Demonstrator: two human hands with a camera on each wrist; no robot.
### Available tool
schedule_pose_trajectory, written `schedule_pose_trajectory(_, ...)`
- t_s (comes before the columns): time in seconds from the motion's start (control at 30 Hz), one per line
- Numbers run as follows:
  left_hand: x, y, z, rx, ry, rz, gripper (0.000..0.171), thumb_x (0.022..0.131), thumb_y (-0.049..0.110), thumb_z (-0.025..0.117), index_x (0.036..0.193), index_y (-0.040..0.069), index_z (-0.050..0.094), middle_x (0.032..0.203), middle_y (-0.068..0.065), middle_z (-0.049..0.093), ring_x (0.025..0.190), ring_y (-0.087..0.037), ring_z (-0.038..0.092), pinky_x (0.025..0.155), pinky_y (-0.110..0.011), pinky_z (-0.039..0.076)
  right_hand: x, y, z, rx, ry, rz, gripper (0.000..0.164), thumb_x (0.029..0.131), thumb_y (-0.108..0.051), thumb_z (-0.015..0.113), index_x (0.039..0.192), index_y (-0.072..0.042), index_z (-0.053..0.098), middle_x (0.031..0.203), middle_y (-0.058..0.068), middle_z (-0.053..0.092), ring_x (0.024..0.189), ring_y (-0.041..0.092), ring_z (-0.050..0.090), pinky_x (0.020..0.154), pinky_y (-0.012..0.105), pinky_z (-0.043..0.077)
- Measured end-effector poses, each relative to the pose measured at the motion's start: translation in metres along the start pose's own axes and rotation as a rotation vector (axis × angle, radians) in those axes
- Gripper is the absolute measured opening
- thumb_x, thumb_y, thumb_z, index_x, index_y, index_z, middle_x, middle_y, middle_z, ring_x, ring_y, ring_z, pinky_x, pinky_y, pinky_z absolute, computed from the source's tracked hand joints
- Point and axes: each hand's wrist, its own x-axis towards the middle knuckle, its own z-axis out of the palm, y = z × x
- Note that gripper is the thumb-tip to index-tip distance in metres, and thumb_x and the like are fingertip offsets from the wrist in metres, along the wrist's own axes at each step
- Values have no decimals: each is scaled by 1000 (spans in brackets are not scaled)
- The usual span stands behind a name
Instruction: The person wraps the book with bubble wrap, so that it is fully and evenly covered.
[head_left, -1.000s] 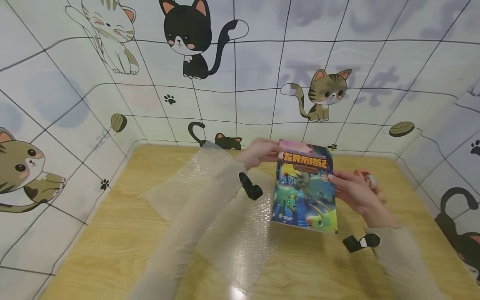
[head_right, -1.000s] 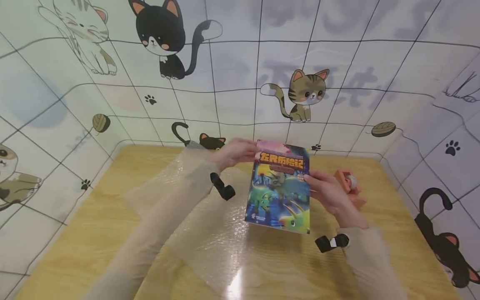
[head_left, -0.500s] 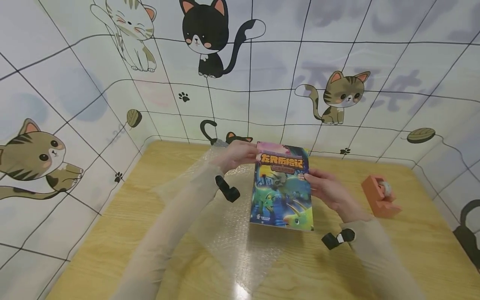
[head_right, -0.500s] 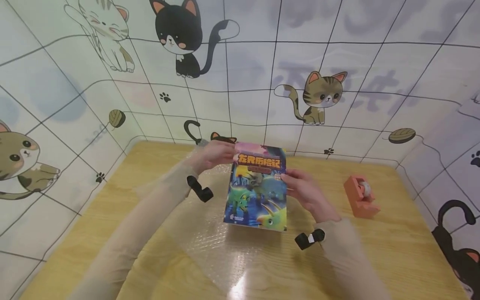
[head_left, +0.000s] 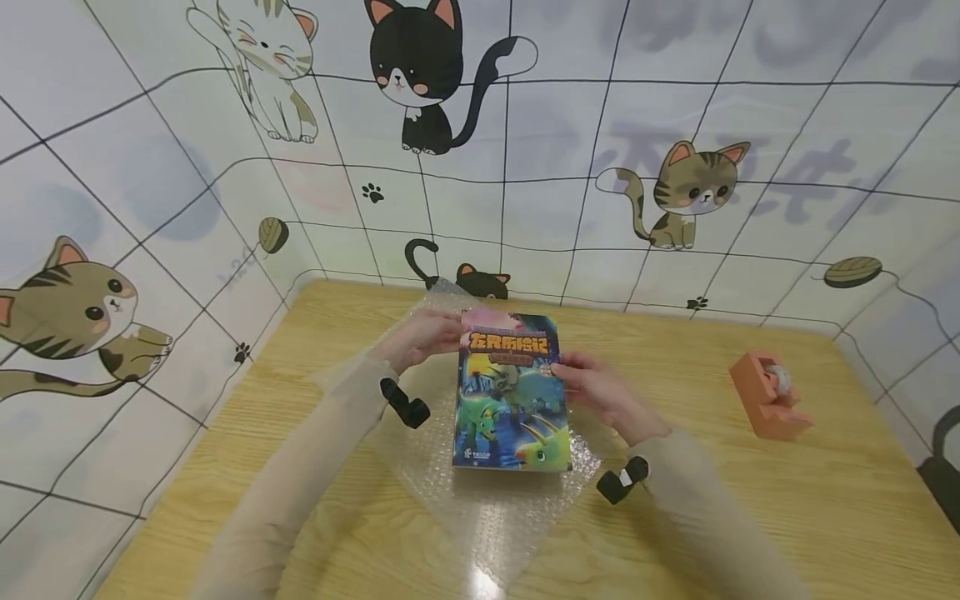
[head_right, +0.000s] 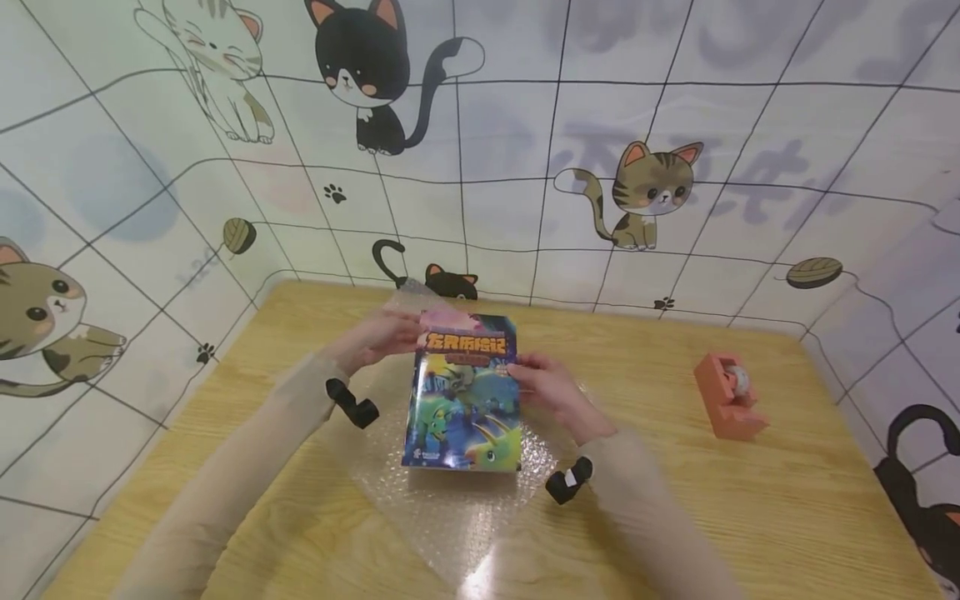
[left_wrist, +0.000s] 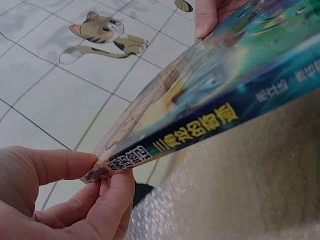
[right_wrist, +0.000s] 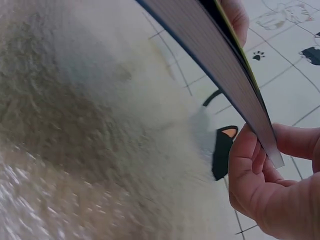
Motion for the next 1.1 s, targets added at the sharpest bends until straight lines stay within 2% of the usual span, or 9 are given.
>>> schedule_pose_trajectory(0.13,0,-13,-9,-12,43,-42,43,93,2,53,134,-8,43,120,-18,56,89,-15,61,86,-28,52,7,10,10,11,26,15,32,97,-12,51,121,8,42,91,0,57,76,10,59,70,26,52)
schedule_pose_trajectory(0.27,0,-26,-17,-5,68,-68,42,92,1,53,132,-9,45,121,-23,57,84,-15,63,80,-25,54,12,17,17,-31,48,18,35,95,-11,52,121,10,41,90,1,57,75,9,59,68,25,52)
schedule_pose_trajectory(0.43,2,-41,-24,17,106,-101,40,93,1,53,131,-8,47,120,-24,57,85,-17,64,88,-29,51,19,23,26,-107,94,20,33,92,-8,55,116,12,45,87,3,58,73,10,58,67,24,52)
schedule_pose_trajectory(0.53,4,-49,-26,18,141,-111,39,91,0,54,129,-9,49,119,-25,57,86,-19,64,92,-32,49,24,27,30,-189,139,3,30,90,-7,58,113,12,50,89,6,60,74,10,56,67,24,50)
schedule_pose_trajectory(0.67,8,-58,-28,31,179,-111,36,90,-1,56,125,-9,53,117,-25,59,85,-19,64,89,-31,51,28,32,35,-260,173,-17,28,89,-5,60,109,13,52,89,11,61,72,11,56,64,24,50)
schedule_pose_trajectory(0.8,11,-64,-28,63,204,-109,35,89,0,57,123,-8,55,116,-24,60,86,-19,63,85,-30,52,30,34,38,-267,187,-4,26,88,-3,61,107,13,52,85,11,60,66,11,56,60,26,53)
schedule_pose_trajectory(1.1,13,-75,-22,178,257,-43,32,88,3,59,117,-9,59,108,-22,64,81,-16,59,68,-22,53,33,37,42,-378,234,2,24,85,-1,64,104,12,56,85,13,60,64,13,57,58,29,56)
